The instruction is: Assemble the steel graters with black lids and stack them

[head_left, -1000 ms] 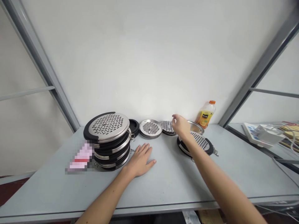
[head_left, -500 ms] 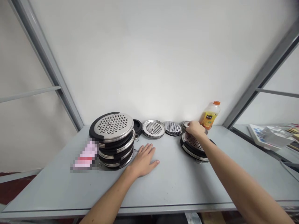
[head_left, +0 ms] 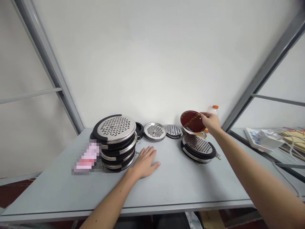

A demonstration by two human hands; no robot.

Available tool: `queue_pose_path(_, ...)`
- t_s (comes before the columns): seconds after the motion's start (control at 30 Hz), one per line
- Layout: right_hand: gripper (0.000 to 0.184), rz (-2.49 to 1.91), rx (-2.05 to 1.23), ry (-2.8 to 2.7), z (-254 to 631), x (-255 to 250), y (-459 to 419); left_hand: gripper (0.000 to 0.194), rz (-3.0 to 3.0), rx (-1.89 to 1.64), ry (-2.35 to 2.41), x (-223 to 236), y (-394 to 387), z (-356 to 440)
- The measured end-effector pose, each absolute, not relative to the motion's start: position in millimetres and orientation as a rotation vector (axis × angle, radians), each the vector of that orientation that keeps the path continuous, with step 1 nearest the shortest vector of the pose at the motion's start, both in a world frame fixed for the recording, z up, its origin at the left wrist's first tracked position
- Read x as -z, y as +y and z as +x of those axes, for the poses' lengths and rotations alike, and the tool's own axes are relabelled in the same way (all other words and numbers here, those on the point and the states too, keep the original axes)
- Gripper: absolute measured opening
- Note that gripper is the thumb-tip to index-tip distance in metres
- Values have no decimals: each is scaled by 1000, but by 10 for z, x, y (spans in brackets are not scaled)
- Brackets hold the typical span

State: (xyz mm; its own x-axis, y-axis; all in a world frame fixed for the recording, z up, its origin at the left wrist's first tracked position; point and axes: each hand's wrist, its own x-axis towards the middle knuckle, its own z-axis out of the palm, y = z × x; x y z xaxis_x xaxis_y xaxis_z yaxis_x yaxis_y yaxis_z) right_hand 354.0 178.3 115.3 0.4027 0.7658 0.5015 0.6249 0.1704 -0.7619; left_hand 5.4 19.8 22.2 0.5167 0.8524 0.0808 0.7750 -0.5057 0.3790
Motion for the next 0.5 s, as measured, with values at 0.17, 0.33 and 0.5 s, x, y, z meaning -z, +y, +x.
queue_pose_path(0.17,30,-1139,-774,-1272,3178,-1301,1410,65,2319,-607,1378,-206,194,68)
queue_pose_path(0.33,32,-954,-1270,-1321,2611,-1092,1004,73,2133,-1203,1377,-180,239,118)
queue_pose_path(0.5,31,-726,-1604,-1310,2324,-729,925,38,2221,-1464,1319,-196,264,119)
